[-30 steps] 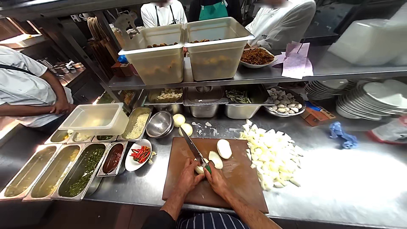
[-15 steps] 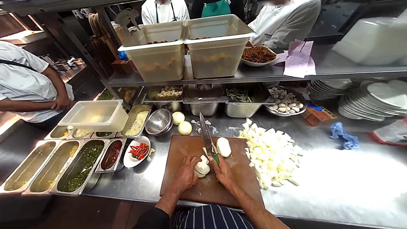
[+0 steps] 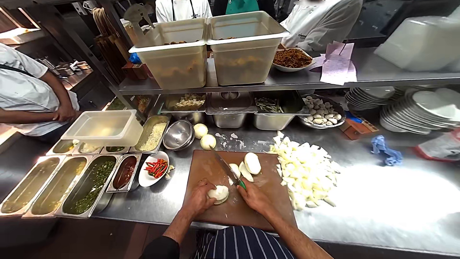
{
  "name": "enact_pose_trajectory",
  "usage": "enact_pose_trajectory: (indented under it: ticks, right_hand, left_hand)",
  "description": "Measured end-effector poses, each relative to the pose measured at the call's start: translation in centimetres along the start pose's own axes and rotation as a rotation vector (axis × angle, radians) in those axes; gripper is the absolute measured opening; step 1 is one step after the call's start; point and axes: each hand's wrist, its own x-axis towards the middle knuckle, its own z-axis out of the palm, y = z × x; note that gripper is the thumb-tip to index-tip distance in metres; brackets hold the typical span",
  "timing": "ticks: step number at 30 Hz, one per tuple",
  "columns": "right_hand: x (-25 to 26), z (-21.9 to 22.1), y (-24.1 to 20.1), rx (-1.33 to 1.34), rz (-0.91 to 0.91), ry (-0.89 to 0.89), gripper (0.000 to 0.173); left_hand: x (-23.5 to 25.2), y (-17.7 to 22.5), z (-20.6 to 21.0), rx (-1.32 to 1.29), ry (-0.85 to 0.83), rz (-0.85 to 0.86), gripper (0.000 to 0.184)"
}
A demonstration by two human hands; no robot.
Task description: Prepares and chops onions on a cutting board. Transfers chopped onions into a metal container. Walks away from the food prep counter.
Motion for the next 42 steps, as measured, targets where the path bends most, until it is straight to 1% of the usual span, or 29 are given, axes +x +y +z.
enact_pose_trajectory:
  ticks: [2, 5, 7, 9, 10, 11, 12, 14, 15, 16, 17, 19, 20, 21, 22, 23, 26, 29, 32, 34, 38, 40, 42]
  right_hand:
    - [-0.5, -0.6, -0.1, -0.058, 0.021, 0.067, 0.042]
    - [-2.0, -1.1, -0.1, -0.032, -0.051, 0.1, 0.043]
    - [-3.4, -0.8, 0.4, 0.053, -0.109, 0.071, 0.044]
    - [-4.9, -0.3, 1.2, 0.166, -0.112, -0.007, 0.044]
    - [-5.7, 0.1, 1.6, 0.2, -0.101, -0.035, 0.043]
    - [-6.6, 0.4, 2.0, 0.219, -0.083, -0.055, 0.043]
    - [-7.2, 0.6, 2.3, 0.225, -0.068, -0.065, 0.042]
    - [-8.1, 1.1, 2.7, 0.205, -0.03, -0.073, 0.041]
    - [-8.0, 1.2, 2.9, 0.186, -0.013, -0.07, 0.041]
    - [-7.8, 1.4, 3.1, 0.175, 0.003, -0.063, 0.041]
    - [-7.4, 1.5, 3.3, 0.174, 0.018, -0.05, 0.041]
    - [-6.5, 1.6, 3.5, 0.129, 0.043, 0.006, 0.042]
    - [-6.1, 1.5, 3.5, 0.087, 0.05, 0.028, 0.043]
    - [-5.9, 1.1, 3.2, 0.056, 0.055, 0.039, 0.044]
    - [-5.9, 0.6, 2.8, 0.025, 0.05, 0.049, 0.045]
    - [-6.2, 0.1, 2.4, -0.01, 0.037, 0.058, 0.047]
    - [-7.3, -1.4, 1.4, -0.15, 0.032, 0.013, 0.045]
    - [-7.6, -1.8, 0.7, -0.286, 0.044, -0.033, 0.045]
    - [-7.3, -1.8, 0.2, -0.347, 0.079, -0.085, 0.044]
    - [-6.5, -1.5, 0.2, -0.33, 0.104, -0.132, 0.044]
    - [-4.9, -1.4, 0.8, -0.215, 0.091, -0.109, 0.042]
    - [-4.7, -1.4, 1.3, -0.137, 0.084, -0.074, 0.044]
    - [-5.3, -1.6, 1.0, -0.172, 0.058, -0.03, 0.045]
  left_hand:
    - [-0.6, -0.3, 0.3, -0.035, 0.086, -0.087, 0.041]
    - [-0.9, -0.8, 0.9, -0.194, 0.254, -0.211, 0.035]
    - [-1.0, -0.9, 0.6, -0.386, 0.379, -0.288, 0.031]
    - [-1.5, -1.1, 0.0, -0.514, 0.498, -0.351, 0.029]
    - [-1.8, -1.4, -0.2, -0.496, 0.552, -0.38, 0.027]
    - [-2.0, -1.8, -0.5, -0.423, 0.587, -0.401, 0.026]
    - [-2.1, -2.3, -0.6, -0.324, 0.587, -0.41, 0.026]
    - [-2.7, -2.8, -0.3, -0.086, 0.553, -0.376, 0.031]
    - [-3.0, -2.3, 0.0, 0.038, 0.557, -0.318, 0.034]
    - [-3.2, -1.3, 0.3, 0.127, 0.569, -0.242, 0.035]
    - [-3.4, 0.2, 0.7, 0.165, 0.527, -0.181, 0.035]
    - [-3.5, 2.8, 2.3, 0.183, 0.296, -0.162, 0.044]
    - [-3.1, 3.2, 3.6, 0.178, 0.21, -0.165, 0.048]
    - [-2.5, 3.2, 4.6, 0.167, 0.183, -0.161, 0.045]
    - [-1.7, 3.1, 5.2, 0.148, 0.192, -0.15, 0.04]
    - [-0.8, 3.3, 5.3, 0.128, 0.184, -0.143, 0.037]
    - [1.7, 5.5, 4.0, 0.13, 0.016, -0.104, 0.034]
    - [3.5, 7.4, 3.1, 0.169, -0.094, -0.042, 0.03]
    - [4.2, 7.9, 2.8, 0.182, -0.115, -0.071, 0.031]
    - [3.9, 7.6, 2.8, 0.171, -0.118, -0.103, 0.035]
    - [2.3, 7.6, 2.4, 0.135, -0.146, -0.162, 0.047]
    - [1.2, 8.0, 2.6, 0.145, -0.14, -0.2, 0.045]
    - [0.9, 8.4, 3.2, 0.165, -0.145, -0.227, 0.047]
